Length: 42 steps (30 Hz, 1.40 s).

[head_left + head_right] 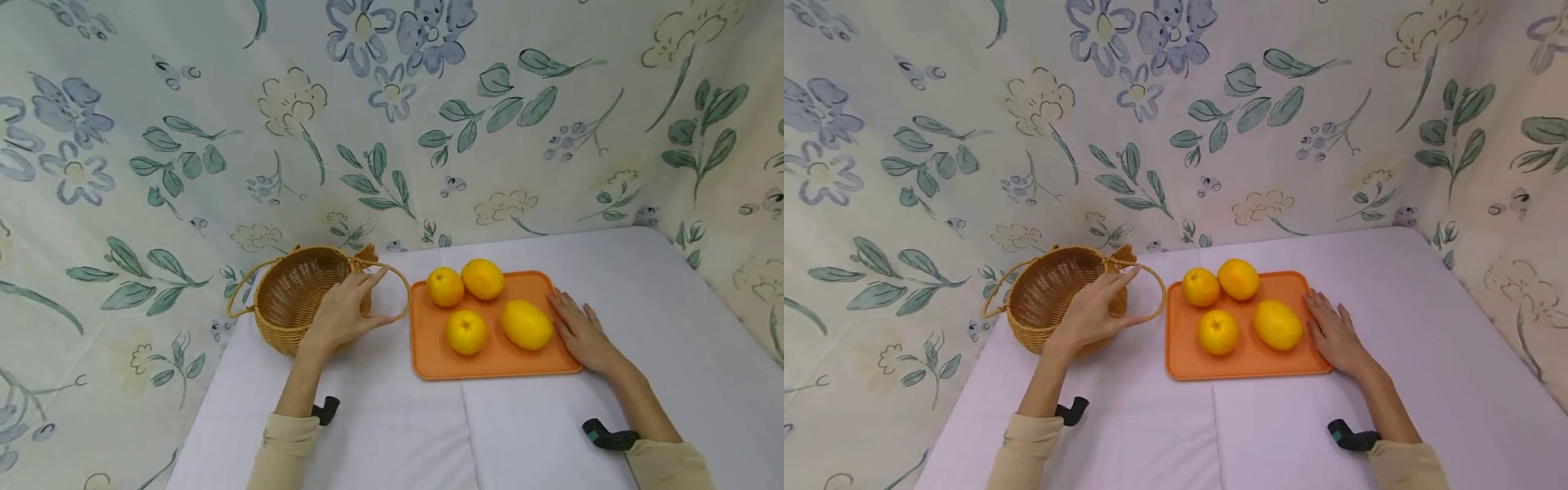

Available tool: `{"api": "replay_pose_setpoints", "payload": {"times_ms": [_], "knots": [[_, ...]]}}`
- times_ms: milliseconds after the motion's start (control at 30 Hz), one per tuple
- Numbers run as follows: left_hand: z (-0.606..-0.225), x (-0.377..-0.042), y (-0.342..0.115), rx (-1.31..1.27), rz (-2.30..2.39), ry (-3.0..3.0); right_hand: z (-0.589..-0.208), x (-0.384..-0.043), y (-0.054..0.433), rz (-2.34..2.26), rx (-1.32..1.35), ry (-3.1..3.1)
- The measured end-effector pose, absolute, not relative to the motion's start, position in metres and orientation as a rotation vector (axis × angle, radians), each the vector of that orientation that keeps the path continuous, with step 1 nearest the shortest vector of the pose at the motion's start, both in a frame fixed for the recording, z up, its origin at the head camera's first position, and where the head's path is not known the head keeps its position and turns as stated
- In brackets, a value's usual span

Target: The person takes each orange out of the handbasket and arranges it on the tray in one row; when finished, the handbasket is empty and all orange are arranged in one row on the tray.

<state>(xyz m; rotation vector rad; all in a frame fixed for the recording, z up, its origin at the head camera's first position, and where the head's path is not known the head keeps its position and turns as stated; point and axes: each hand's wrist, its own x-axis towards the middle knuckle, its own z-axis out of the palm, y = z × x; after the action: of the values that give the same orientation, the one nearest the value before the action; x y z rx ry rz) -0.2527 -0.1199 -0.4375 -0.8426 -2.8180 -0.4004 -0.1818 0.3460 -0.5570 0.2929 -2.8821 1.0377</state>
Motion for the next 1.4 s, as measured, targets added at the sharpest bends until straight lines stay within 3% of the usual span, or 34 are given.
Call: {"api": "replay_pose_setpoints", "payload": {"times_ms": [1000,1200,1400], "knots": [[-0.435,-0.270,-0.165,-0.901,-0.363,-2.813,-0.556,-0.178,0.343,1.045,0.244,-2.900],[-0.438,-0.264,-0.154,-0.979,-0.267,-2.663,-0.553,-0.178,0.346,1.090,0.273,-2.895],[-0.449,-0.234,-0.112,-1.109,-0.307,-2.455,-0.546,-0.181,0.348,1.181,0.304,-2.898]]}}
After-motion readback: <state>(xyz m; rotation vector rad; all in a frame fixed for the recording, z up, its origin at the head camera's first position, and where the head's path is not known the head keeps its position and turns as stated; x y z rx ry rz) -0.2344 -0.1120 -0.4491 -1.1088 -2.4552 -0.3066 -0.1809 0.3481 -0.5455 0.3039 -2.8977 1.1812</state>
